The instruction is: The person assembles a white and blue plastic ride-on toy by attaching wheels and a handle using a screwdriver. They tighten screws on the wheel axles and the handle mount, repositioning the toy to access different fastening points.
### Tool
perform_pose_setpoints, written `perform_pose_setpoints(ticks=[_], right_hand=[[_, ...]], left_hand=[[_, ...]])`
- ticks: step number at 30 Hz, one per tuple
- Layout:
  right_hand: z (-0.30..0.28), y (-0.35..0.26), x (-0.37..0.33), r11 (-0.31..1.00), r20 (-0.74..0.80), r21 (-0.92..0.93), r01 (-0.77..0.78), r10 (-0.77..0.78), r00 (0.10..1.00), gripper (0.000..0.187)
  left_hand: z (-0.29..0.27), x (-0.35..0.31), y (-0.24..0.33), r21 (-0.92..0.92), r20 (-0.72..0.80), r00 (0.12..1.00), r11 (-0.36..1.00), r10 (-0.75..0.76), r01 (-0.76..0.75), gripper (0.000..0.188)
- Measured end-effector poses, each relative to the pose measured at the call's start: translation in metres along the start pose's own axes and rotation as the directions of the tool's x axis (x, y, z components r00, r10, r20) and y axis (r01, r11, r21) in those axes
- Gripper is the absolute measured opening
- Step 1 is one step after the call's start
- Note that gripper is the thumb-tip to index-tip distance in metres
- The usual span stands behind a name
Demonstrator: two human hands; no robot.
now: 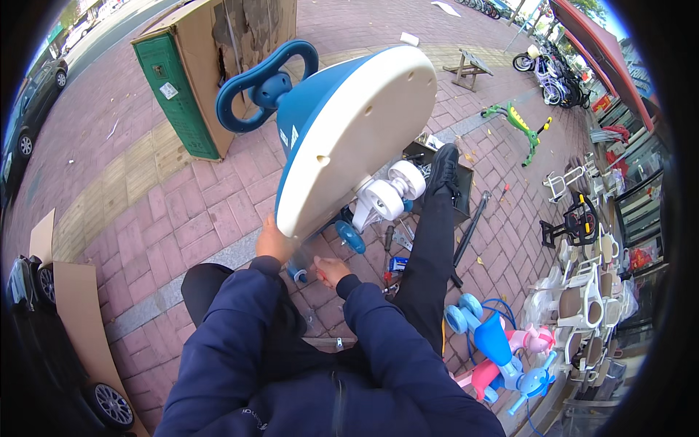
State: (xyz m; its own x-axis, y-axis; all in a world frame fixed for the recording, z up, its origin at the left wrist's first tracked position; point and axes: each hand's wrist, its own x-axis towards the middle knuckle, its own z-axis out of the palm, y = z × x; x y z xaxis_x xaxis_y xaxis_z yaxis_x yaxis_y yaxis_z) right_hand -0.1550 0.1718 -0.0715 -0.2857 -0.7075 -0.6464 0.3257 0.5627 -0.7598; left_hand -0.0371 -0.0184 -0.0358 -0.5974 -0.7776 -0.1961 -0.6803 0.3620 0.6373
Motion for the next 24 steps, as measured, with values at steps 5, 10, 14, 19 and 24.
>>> perform_pose_setpoints(ticks=[5, 10, 14, 19, 24], right_hand=[[0.009, 0.031, -0.013, 0.854, -0.201, -0.463, 0.237, -0.362, 0.91, 0.048], [-0.028, 0.031, -0.051, 0.731, -0.156, -0.655, -0.191, 0.117, 0.981, 0.051], [-0.054, -0.002, -0.102, 0.241, 0.029, -0.97, 0.037, -0.034, 0.999, 0.058], [-0.082, -0.096, -0.231, 0.145, 0.103, -0.978, 0.151, -0.296, 0.95, 0.042], [-0.086, -0.193, -0.344, 0.223, -0.147, -0.974, -0.037, -0.504, 0.851, 0.037]], left_hand=[[-0.004, 0.001, 0.003, -0.07, -0.04, 0.996, 0.995, 0.075, -0.078, 0.075], [-0.019, -0.004, 0.031, -0.116, -0.045, 0.995, 0.989, 0.091, -0.095, 0.079], [-0.046, -0.019, 0.063, -0.215, -0.174, 0.957, 0.94, 0.231, -0.266, 0.076], [-0.079, -0.036, 0.092, -0.225, -0.15, 0.966, 0.944, 0.212, -0.242, 0.067], [-0.088, -0.028, 0.1, -0.189, -0.051, 0.984, 0.965, 0.173, -0.18, 0.07]])
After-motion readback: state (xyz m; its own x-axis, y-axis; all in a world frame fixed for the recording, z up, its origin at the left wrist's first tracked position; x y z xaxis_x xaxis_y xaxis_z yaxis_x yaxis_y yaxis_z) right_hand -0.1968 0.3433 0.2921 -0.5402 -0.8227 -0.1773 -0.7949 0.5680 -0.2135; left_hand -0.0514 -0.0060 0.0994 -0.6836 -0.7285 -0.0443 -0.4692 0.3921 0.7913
